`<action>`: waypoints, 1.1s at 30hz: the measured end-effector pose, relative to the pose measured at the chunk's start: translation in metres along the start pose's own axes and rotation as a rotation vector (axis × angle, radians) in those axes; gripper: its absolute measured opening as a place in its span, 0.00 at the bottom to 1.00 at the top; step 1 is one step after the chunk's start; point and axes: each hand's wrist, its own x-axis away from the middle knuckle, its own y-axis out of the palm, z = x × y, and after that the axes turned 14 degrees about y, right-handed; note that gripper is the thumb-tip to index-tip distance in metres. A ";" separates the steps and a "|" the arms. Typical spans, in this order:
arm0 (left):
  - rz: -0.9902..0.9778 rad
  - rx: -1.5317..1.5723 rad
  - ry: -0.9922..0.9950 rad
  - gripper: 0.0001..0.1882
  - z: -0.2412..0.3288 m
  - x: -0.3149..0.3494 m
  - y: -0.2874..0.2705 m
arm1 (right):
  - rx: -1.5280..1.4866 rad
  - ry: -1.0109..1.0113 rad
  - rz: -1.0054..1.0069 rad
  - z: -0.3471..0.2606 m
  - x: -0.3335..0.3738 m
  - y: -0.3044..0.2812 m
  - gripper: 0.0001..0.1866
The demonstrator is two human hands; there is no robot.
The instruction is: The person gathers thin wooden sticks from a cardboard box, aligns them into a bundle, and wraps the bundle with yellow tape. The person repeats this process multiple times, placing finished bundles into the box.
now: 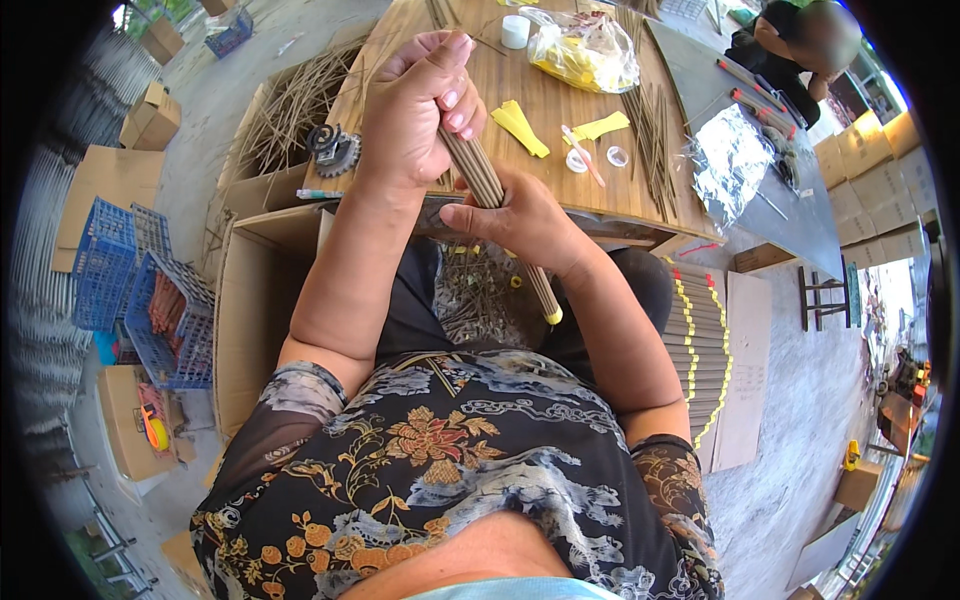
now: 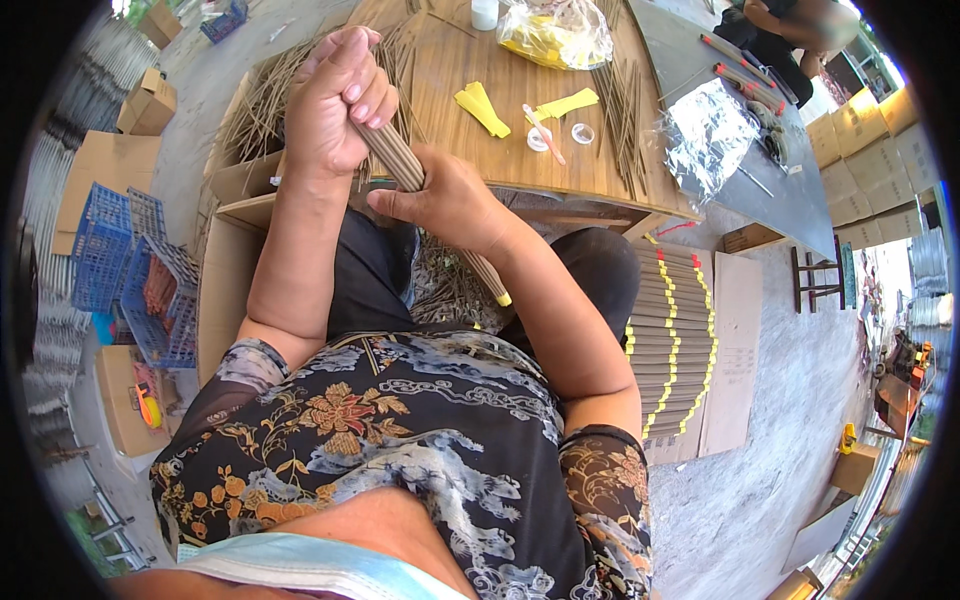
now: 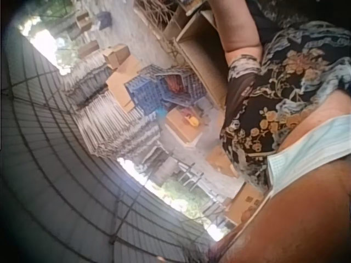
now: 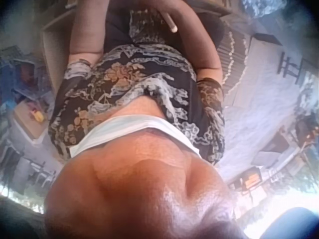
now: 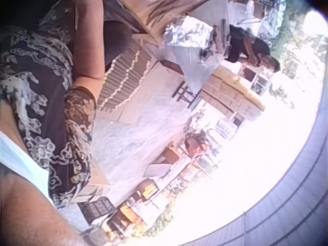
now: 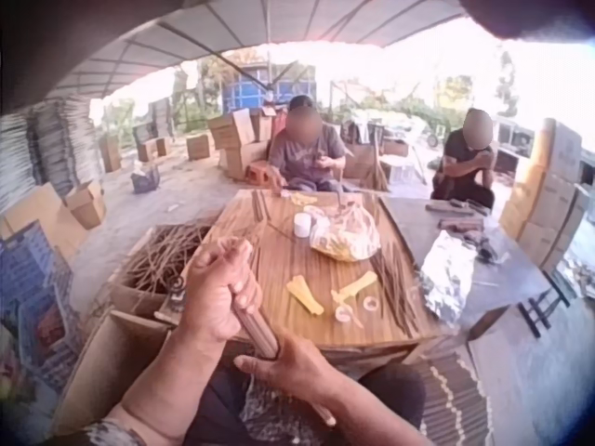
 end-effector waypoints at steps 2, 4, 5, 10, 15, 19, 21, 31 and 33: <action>-0.053 0.051 -0.023 0.08 0.001 -0.001 -0.002 | -0.103 0.100 -0.107 -0.004 0.002 0.000 0.15; -0.021 0.046 -0.036 0.07 0.000 -0.001 -0.002 | -0.051 0.191 -0.103 -0.008 0.006 0.002 0.15; 0.062 -0.046 0.000 0.07 -0.003 -0.001 0.000 | 0.039 0.110 0.064 -0.002 0.002 0.005 0.14; 0.224 -0.152 0.025 0.07 -0.010 0.002 0.002 | 0.217 -0.010 0.344 0.010 -0.006 0.013 0.12; 0.127 -0.033 -0.058 0.07 -0.005 -0.002 -0.007 | 0.092 0.084 0.162 -0.001 0.004 0.012 0.12; 0.232 -0.214 0.053 0.07 -0.013 0.001 0.002 | 0.258 -0.006 0.389 0.015 -0.006 0.016 0.13; 0.089 -0.012 -0.018 0.06 -0.006 0.001 -0.005 | 0.173 0.019 0.269 0.013 -0.004 0.013 0.14; 0.057 -0.083 -0.006 0.09 -0.001 -0.012 -0.031 | -0.066 0.021 -0.061 -0.004 0.004 -0.016 0.35; 0.187 -0.101 0.043 0.10 -0.001 -0.011 -0.025 | -0.091 -0.033 -0.040 0.009 0.004 -0.032 0.43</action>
